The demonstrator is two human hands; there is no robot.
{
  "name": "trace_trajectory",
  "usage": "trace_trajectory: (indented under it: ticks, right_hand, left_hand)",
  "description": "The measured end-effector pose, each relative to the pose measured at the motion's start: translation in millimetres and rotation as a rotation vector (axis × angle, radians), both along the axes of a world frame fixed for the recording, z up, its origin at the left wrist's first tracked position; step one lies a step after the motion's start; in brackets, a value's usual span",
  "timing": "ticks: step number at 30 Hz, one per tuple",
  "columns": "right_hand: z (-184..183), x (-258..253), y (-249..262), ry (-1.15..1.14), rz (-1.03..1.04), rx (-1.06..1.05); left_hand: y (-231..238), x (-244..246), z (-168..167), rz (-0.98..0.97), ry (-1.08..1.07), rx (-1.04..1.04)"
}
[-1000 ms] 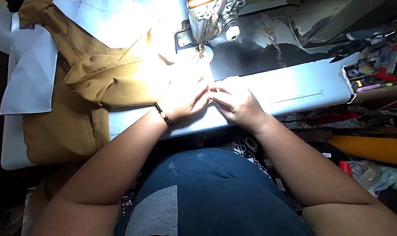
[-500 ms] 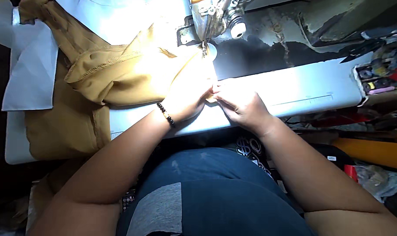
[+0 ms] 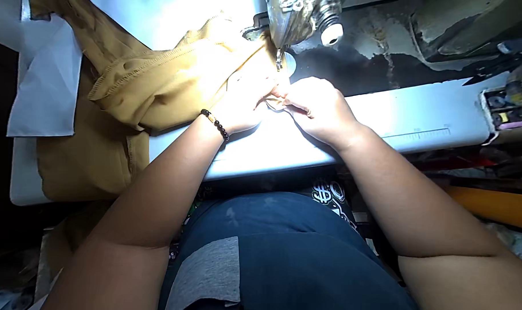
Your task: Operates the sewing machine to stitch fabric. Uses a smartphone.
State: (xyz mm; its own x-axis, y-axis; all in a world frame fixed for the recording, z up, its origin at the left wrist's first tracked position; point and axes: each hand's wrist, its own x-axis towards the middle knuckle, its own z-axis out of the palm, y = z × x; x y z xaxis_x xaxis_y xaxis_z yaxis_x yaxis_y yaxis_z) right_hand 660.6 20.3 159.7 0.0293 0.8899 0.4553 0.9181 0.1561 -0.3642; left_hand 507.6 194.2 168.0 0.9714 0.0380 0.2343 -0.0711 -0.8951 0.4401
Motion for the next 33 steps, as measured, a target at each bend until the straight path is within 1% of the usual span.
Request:
trace_trajectory:
  ticks: [2,5,6,8,10,11,13,16,18,20,22,24,25,26,27,28,29,30,31,32,33]
  right_hand:
    - [-3.0,-0.4,-2.8,0.025,-0.013,0.023]
    - [-2.2,-3.2,-2.5,0.111,-0.053,0.173]
    - [-2.2,-3.4,-1.6,0.134,-0.072,0.202]
    - [-2.1,-3.4,-0.6,0.161,-0.091,0.194]
    - [-1.8,-4.1,-0.6,0.219,-0.107,0.183]
    - [-0.7,-4.0,-0.4,0.289,-0.127,0.174]
    - [6.2,-4.2,0.4,0.536,-0.152,0.096]
    - [23.9,-10.2,5.3,1.07,-0.106,-0.068]
    - [30.1,-13.6,9.2,1.338,-0.075,-0.129]
    - [36.0,-17.7,10.8,1.5,-0.068,-0.194]
    - [38.9,-28.5,3.1,1.627,-0.034,-0.252]
    - [37.6,-54.4,-18.4,1.727,0.021,-0.282]
    - [36.4,-70.5,-30.7,1.737,-0.002,-0.275]
    - [33.6,-82.3,-41.5,1.721,-0.055,-0.239]
    - [31.2,-84.2,-47.7,1.652,-0.095,-0.221]
    - [28.8,-78.7,-50.0,1.479,-0.105,-0.217]
    - [26.1,-71.2,-49.3,1.188,-0.131,-0.188]
    - [22.4,-63.0,-46.3,0.824,-0.175,-0.134]
    - [17.9,-54.2,-41.8,0.51,-0.199,-0.071]
    - [12.0,-44.7,-36.0,0.29,-0.177,-0.026]
    - [6.5,-36.8,-30.8,0.164,-0.141,-0.007]
  left_hand:
    - [-6.6,-1.1,1.3,0.05,0.038,0.064]
    - [-15.2,-2.1,2.2,0.102,0.036,0.162]
    - [-17.9,-0.5,2.6,0.134,0.009,0.205]
    - [-21.9,5.8,4.5,0.178,-0.103,0.281]
    - [-23.9,12.0,6.6,0.146,-0.221,0.289]
    - [-24.5,13.2,7.4,0.122,-0.252,0.263]
    - [-25.3,12.1,9.1,0.12,-0.251,0.16]
    - [-27.8,7.7,13.6,0.205,-0.265,0.024]
    - [-27.1,6.5,18.8,0.232,-0.26,-0.009]
    - [-23.6,6.8,23.9,0.218,-0.246,0.032]
    - [-17.4,4.6,27.7,0.122,-0.189,0.109]
    - [-17.7,-0.5,32.0,0.016,-0.066,0.2]
    - [-21.1,-3.1,31.9,-0.018,-0.017,0.23]
    - [-25.0,-5.9,30.2,-0.032,0.025,0.261]
    - [-28.6,-7.9,26.1,-0.037,0.032,0.282]
    - [-30.9,-9.1,21.5,-0.03,0.018,0.305]
    - [-31.7,-9.9,17.5,-0.024,-0.003,0.311]
    - [-32.4,-10.8,15.2,-0.021,-0.001,0.3]
    - [-32.6,-11.8,14.3,-0.019,0.005,0.282]
    - [-32.1,-12.0,14.1,-0.02,0.007,0.267]
    - [-31.8,-12.3,14.1,-0.022,0.007,0.25]
